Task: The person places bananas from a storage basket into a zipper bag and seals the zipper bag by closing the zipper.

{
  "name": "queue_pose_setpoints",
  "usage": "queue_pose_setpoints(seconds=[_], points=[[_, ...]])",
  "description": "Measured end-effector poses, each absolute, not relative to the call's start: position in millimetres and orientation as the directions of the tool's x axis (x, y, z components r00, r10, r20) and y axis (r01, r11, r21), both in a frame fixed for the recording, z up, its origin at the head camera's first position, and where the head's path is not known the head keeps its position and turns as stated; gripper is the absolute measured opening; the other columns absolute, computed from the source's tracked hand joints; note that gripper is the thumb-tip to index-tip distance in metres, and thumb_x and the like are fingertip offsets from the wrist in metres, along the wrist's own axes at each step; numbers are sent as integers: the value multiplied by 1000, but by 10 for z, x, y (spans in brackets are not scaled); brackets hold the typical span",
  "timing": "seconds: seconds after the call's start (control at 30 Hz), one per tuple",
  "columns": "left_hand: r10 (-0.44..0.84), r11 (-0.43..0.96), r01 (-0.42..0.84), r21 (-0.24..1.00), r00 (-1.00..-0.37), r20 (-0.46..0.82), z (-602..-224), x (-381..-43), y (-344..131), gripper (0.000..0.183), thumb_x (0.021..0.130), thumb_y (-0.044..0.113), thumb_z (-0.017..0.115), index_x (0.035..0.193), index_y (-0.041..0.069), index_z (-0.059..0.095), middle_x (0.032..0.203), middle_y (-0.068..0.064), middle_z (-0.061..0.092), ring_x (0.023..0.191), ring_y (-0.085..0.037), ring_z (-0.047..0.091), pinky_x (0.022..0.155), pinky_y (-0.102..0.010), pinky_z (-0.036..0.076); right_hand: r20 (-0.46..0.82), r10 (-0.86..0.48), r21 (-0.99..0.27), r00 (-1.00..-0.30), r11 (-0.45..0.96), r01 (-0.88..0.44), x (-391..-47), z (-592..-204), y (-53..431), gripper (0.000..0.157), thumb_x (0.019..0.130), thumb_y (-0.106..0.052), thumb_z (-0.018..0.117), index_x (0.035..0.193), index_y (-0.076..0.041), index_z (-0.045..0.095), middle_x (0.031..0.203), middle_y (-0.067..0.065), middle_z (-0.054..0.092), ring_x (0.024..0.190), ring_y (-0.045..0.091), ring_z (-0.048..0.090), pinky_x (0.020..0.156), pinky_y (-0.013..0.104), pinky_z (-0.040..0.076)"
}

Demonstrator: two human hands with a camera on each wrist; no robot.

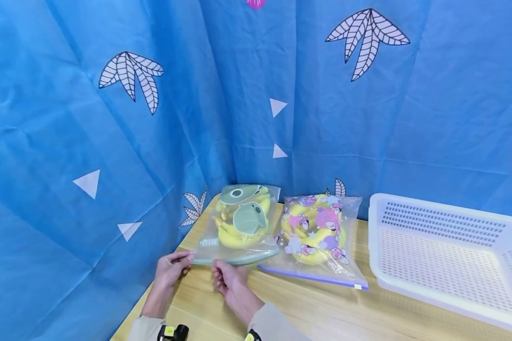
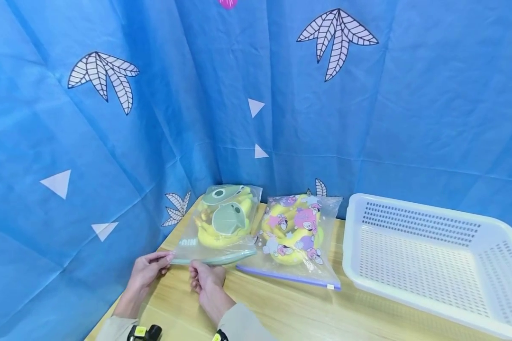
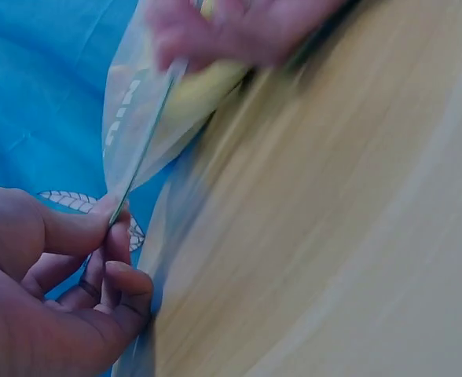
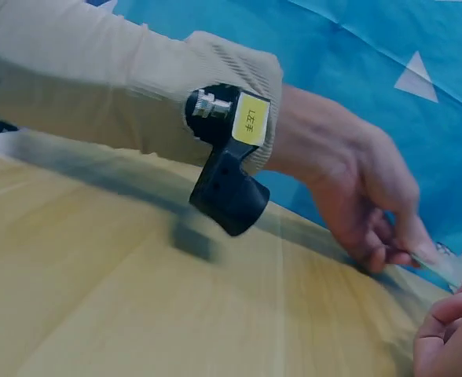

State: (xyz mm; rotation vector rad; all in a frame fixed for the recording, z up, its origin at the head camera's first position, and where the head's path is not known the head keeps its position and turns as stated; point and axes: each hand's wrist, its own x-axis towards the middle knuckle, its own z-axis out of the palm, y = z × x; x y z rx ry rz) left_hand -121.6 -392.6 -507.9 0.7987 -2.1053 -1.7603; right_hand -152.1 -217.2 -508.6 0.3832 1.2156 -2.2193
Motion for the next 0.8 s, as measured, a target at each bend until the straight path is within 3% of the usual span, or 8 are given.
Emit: queue_pose_setpoints(seconds=[0.43, 0.67, 0.8], points=[[-626, 153, -204, 967, -777, -64, -5085, -1465, -4039, 26, 96, -1, 68, 116, -18, 67, 76, -1, 69, 63, -13, 60, 52, -25, 51, -416, -258, -765, -872, -419, 489, -1583, -5039, -1533, 3, 84, -6, 75, 86, -3, 73, 71, 0, 70, 54, 2, 56, 44, 12, 43], [-643, 186, -214, 959, -764, -46, -5101, -1533, -4031, 26, 95, -1, 68, 114, -19, 68, 73, -3, 68, 60, -15, 59, 50, -27, 50, -398, -235, -792, -887, -400, 461, -1570, -5088, -1226, 13, 85, -8, 76, 95, -2, 71, 76, 2, 71, 60, 5, 61, 48, 14, 46], [-655, 209, -229, 951, -755, -38, -5111, -1578, -4024, 26, 95, 0, 69, 113, -18, 69, 75, -3, 67, 61, -16, 58, 50, -27, 50, -384, -231, -802, -894, -398, 446, -1579, -5101, -1073, 10, 86, -9, 77, 89, -5, 68, 79, 4, 72, 62, 6, 62, 49, 15, 46]])
